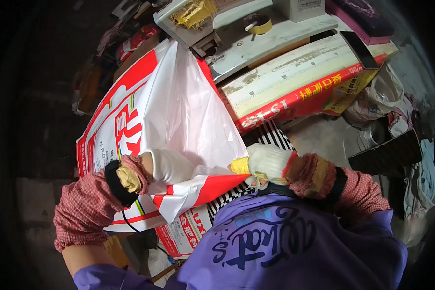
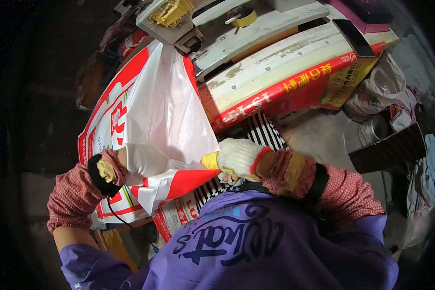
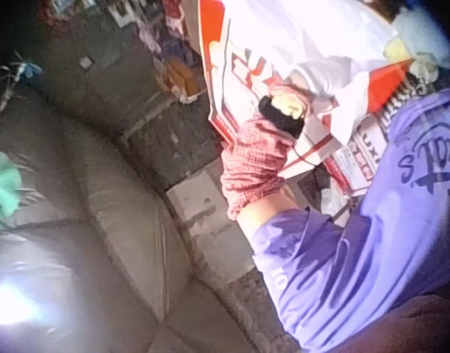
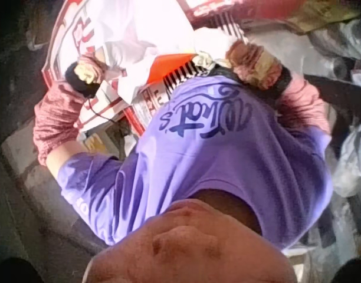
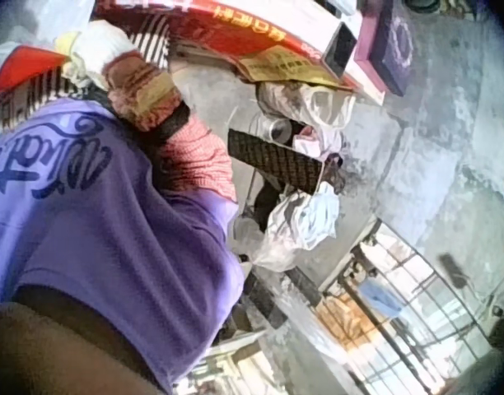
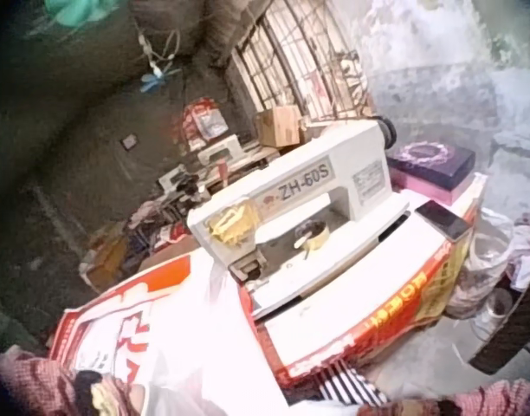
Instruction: Sewing the edges of large plastic woven bags using a specialized industrial machine.
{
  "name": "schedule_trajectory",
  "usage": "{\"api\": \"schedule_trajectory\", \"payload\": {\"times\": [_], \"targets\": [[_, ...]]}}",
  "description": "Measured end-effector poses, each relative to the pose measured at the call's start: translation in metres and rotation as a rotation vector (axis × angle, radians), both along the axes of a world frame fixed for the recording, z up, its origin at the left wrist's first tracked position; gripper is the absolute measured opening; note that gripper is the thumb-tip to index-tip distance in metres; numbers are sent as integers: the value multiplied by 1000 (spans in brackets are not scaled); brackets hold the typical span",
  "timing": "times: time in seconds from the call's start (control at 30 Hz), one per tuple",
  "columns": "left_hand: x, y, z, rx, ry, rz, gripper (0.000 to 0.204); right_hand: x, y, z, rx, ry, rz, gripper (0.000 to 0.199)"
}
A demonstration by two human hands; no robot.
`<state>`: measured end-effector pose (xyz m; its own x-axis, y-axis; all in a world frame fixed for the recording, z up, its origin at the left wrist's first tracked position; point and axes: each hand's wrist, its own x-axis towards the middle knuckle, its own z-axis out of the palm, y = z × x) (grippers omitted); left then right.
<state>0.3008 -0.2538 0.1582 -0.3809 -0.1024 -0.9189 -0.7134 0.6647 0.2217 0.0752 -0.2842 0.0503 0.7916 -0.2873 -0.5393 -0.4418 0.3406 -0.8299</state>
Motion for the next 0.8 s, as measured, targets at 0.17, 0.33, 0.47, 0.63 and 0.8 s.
{"api": "schedule_trajectory", "payload": {"times": [0.17,0.33,0.47,0.63,0.8], "targets": [[-24,-14,27,-125,324,1092,24,12,-19,-3,259,-317,-293,47],[-38,-5,42,-52,568,857,25,54,-67,12,-493,-77,-427,63],[-46,1,39,-122,605,510,57,94,-87,34,-781,286,-289,52],[-60,12,21,-218,625,278,53,104,-87,43,-1056,408,-39,53],[-73,16,0,-279,856,204,54,114,-92,23,-1099,445,-80,45]]}}
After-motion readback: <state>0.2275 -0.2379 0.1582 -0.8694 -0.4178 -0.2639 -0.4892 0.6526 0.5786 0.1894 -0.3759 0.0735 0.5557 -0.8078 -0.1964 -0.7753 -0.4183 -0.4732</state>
